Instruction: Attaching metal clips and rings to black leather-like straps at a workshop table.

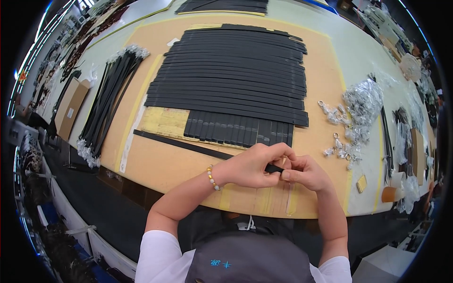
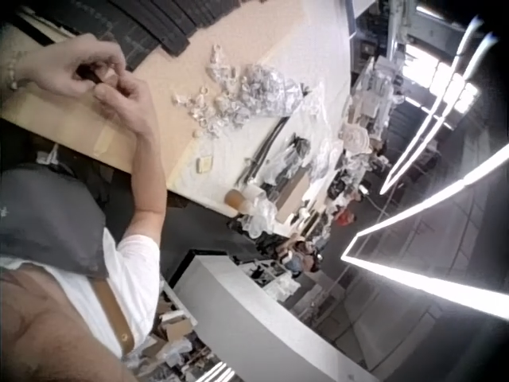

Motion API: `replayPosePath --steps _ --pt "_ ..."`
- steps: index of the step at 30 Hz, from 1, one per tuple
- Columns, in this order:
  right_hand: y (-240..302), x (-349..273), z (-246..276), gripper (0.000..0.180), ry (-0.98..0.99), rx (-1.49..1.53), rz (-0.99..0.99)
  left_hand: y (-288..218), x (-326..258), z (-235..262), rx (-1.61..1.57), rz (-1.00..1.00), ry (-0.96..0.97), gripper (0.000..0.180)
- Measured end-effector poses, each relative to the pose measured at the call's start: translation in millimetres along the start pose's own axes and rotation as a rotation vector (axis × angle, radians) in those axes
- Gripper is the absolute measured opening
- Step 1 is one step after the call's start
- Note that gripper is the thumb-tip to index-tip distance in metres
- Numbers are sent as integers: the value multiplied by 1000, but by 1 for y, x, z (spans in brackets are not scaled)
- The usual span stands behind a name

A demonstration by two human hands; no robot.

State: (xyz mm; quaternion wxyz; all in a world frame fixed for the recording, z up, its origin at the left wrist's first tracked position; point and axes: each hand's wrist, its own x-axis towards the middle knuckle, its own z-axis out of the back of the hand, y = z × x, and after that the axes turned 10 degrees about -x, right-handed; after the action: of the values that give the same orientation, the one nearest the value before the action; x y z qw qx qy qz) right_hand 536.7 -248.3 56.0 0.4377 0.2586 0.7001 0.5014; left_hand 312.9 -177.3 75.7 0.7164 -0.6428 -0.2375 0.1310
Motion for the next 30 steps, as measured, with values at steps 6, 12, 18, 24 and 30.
replayPosePath --steps 6,12,18,24,30 --pt "-2 4 10 19 48 -125 77 26 -8 -4 -151 8 17 39" --pt "-21 30 67 19 -947 -400 170 29 -11 -21 29 76 105 30" --pt "-30 51 84 19 -865 -353 164 47 -4 -20 503 -298 -171 12" --pt "0 32 36 17 -709 -167 182 33 1 20 881 -473 -434 19" --pt "-1 12 25 16 -493 -85 335 45 3 20 816 -458 -295 20"
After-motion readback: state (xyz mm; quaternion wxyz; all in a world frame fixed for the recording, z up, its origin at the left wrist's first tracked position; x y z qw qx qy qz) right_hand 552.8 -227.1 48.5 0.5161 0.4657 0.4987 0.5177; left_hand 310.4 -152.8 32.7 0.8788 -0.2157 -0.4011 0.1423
